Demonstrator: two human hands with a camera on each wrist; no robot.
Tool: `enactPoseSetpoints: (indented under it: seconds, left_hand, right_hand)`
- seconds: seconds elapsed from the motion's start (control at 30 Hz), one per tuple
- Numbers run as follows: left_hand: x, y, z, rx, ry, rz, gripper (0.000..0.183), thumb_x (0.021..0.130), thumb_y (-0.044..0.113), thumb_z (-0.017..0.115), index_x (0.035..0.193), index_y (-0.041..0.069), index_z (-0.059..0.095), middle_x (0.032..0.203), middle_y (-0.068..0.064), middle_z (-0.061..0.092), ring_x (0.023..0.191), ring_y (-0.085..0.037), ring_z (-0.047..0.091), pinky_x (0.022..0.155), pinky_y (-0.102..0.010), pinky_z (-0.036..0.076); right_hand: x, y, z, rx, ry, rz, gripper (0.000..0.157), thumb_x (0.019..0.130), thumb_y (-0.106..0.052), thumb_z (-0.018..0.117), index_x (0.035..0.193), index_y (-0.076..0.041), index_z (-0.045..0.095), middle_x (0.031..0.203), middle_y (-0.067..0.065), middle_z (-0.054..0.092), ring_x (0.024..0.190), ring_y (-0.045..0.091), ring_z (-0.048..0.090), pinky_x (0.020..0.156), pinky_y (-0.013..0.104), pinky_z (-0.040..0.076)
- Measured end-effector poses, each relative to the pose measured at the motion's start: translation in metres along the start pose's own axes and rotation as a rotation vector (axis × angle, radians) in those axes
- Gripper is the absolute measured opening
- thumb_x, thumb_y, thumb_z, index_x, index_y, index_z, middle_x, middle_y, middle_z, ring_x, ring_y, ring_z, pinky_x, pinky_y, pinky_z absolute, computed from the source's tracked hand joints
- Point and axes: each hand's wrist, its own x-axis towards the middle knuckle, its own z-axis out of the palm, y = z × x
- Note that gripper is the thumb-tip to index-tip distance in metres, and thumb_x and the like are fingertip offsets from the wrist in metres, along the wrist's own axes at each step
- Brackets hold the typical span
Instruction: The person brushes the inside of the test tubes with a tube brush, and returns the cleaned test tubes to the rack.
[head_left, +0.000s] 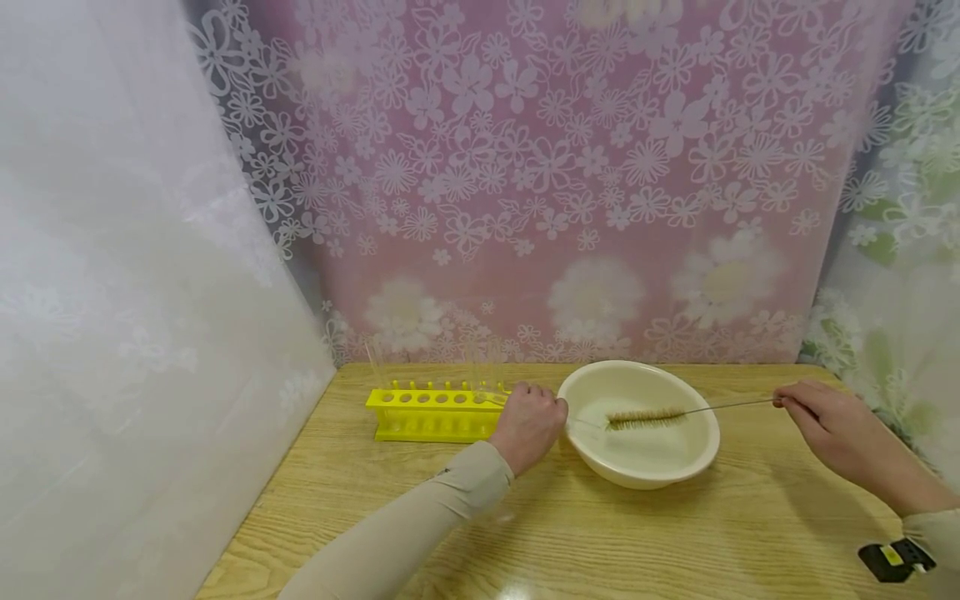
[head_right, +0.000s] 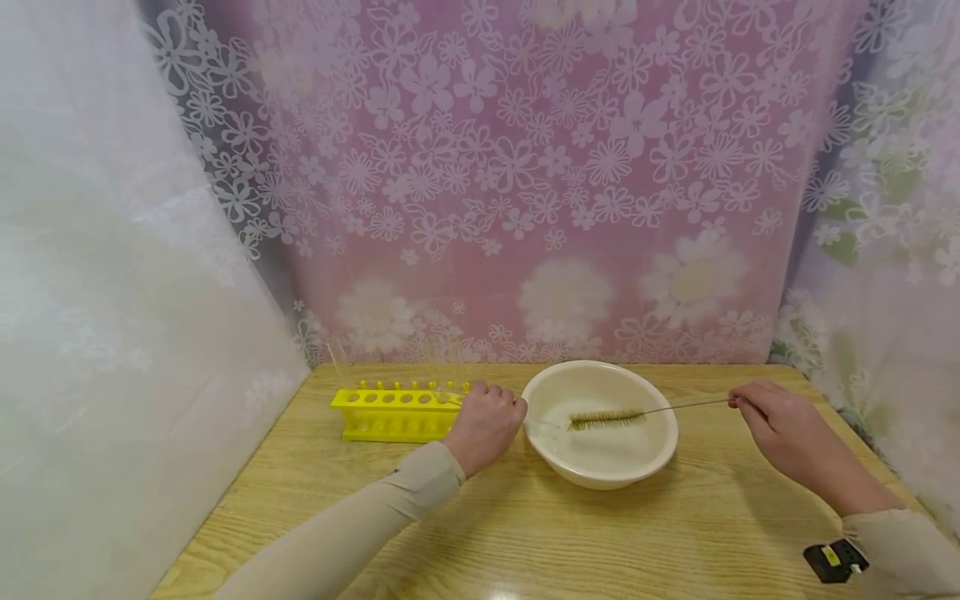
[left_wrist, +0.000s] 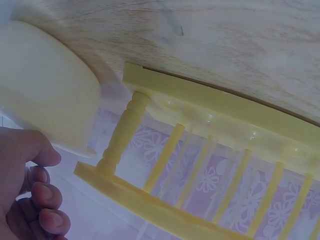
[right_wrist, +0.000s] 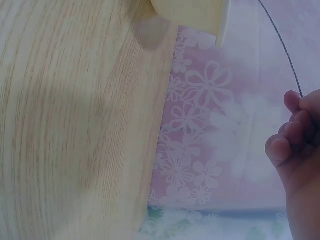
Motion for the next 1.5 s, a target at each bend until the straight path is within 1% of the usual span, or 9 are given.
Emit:
enactPoseSetpoints:
  seconds: [0.13, 0.33, 0.67, 0.77, 0.87, 1.0, 1.27, 1.37, 1.5]
  left_hand:
    - [0.000, 0.000, 0.000, 0.022, 0.004, 0.004, 0.016, 0.098, 0.025, 0.060, 0.083, 0.024, 0.068, 0.072, 0.005, 0.067, 0.064, -0.010, 0.063, 0.064, -0.028, 0.050]
    - [-0.001, 0.000, 0.001, -0.002, -0.005, -0.010, 0.016, 0.098, 0.026, 0.059, 0.085, 0.023, 0.069, 0.073, 0.005, 0.067, 0.065, -0.010, 0.064, 0.069, -0.028, 0.053]
    - [-0.006, 0.002, -0.003, -0.217, 0.012, -0.132, 0.016, 0.092, 0.033, 0.063, 0.082, 0.021, 0.067, 0.067, 0.006, 0.063, 0.055, -0.011, 0.056, 0.052, -0.027, 0.045]
    - [-0.008, 0.001, -0.007, -0.320, 0.016, -0.185, 0.018, 0.090, 0.033, 0.064, 0.077, 0.021, 0.064, 0.063, 0.008, 0.059, 0.048, -0.008, 0.048, 0.045, -0.024, 0.037]
    - [-0.009, 0.001, -0.008, -0.442, 0.009, -0.234, 0.019, 0.090, 0.030, 0.064, 0.074, 0.022, 0.060, 0.060, 0.009, 0.053, 0.045, -0.005, 0.041, 0.042, -0.021, 0.029]
    - [-0.013, -0.002, -0.012, -0.625, 0.005, -0.300, 0.017, 0.092, 0.027, 0.061, 0.077, 0.020, 0.058, 0.062, 0.009, 0.048, 0.046, -0.004, 0.038, 0.043, -0.018, 0.027]
    - [-0.027, -0.014, -0.027, -1.017, 0.069, -0.442, 0.014, 0.096, 0.024, 0.055, 0.082, 0.021, 0.053, 0.066, 0.008, 0.047, 0.051, -0.006, 0.037, 0.048, -0.019, 0.033]
    - [-0.033, -0.020, -0.030, -1.152, 0.148, -0.515, 0.013, 0.095, 0.022, 0.054, 0.083, 0.020, 0.051, 0.068, 0.006, 0.044, 0.055, -0.007, 0.037, 0.053, -0.020, 0.034]
    - [-0.038, -0.032, -0.033, -1.330, 0.253, -0.592, 0.014, 0.097, 0.016, 0.052, 0.084, 0.015, 0.048, 0.065, 0.001, 0.035, 0.054, -0.010, 0.031, 0.053, -0.023, 0.031]
  right_hand:
    - [0.000, -0.001, -0.001, -0.003, 0.005, -0.007, 0.018, 0.100, -0.002, 0.053, 0.111, 0.004, 0.066, 0.100, 0.015, 0.069, 0.092, 0.039, 0.064, 0.066, 0.047, 0.054]
    - [-0.001, -0.001, -0.001, -0.015, 0.005, -0.013, 0.017, 0.100, -0.003, 0.055, 0.111, 0.002, 0.068, 0.099, 0.011, 0.069, 0.089, 0.035, 0.063, 0.064, 0.035, 0.053]
    - [-0.002, -0.003, 0.000, -0.024, 0.024, -0.008, 0.017, 0.100, -0.004, 0.056, 0.110, 0.001, 0.068, 0.098, 0.010, 0.070, 0.089, 0.037, 0.064, 0.064, 0.038, 0.053]
    - [-0.002, -0.004, 0.000, -0.017, 0.029, -0.010, 0.017, 0.100, -0.004, 0.056, 0.110, 0.001, 0.068, 0.098, 0.010, 0.070, 0.088, 0.034, 0.064, 0.063, 0.037, 0.053]
    - [-0.003, -0.003, 0.000, 0.008, 0.039, -0.015, 0.016, 0.100, -0.004, 0.056, 0.109, -0.002, 0.069, 0.098, 0.008, 0.070, 0.087, 0.011, 0.064, 0.063, 0.030, 0.052]
    - [-0.004, -0.003, 0.000, 0.047, 0.061, -0.036, 0.016, 0.099, -0.003, 0.058, 0.109, -0.005, 0.070, 0.099, 0.005, 0.071, 0.092, -0.018, 0.047, 0.064, 0.017, 0.047]
    - [-0.003, -0.004, 0.000, 0.066, 0.069, -0.039, 0.017, 0.099, -0.003, 0.057, 0.111, -0.004, 0.069, 0.100, 0.008, 0.071, 0.095, -0.025, 0.039, 0.066, 0.012, 0.044]
    - [-0.002, -0.004, -0.001, 0.056, 0.045, -0.010, 0.018, 0.101, -0.005, 0.055, 0.113, -0.002, 0.068, 0.102, 0.012, 0.071, 0.095, -0.012, 0.053, 0.066, 0.021, 0.050]
    - [-0.001, -0.003, -0.001, 0.032, 0.042, 0.016, 0.018, 0.101, -0.005, 0.054, 0.112, 0.000, 0.068, 0.102, 0.015, 0.070, 0.091, 0.027, 0.064, 0.063, 0.030, 0.053]
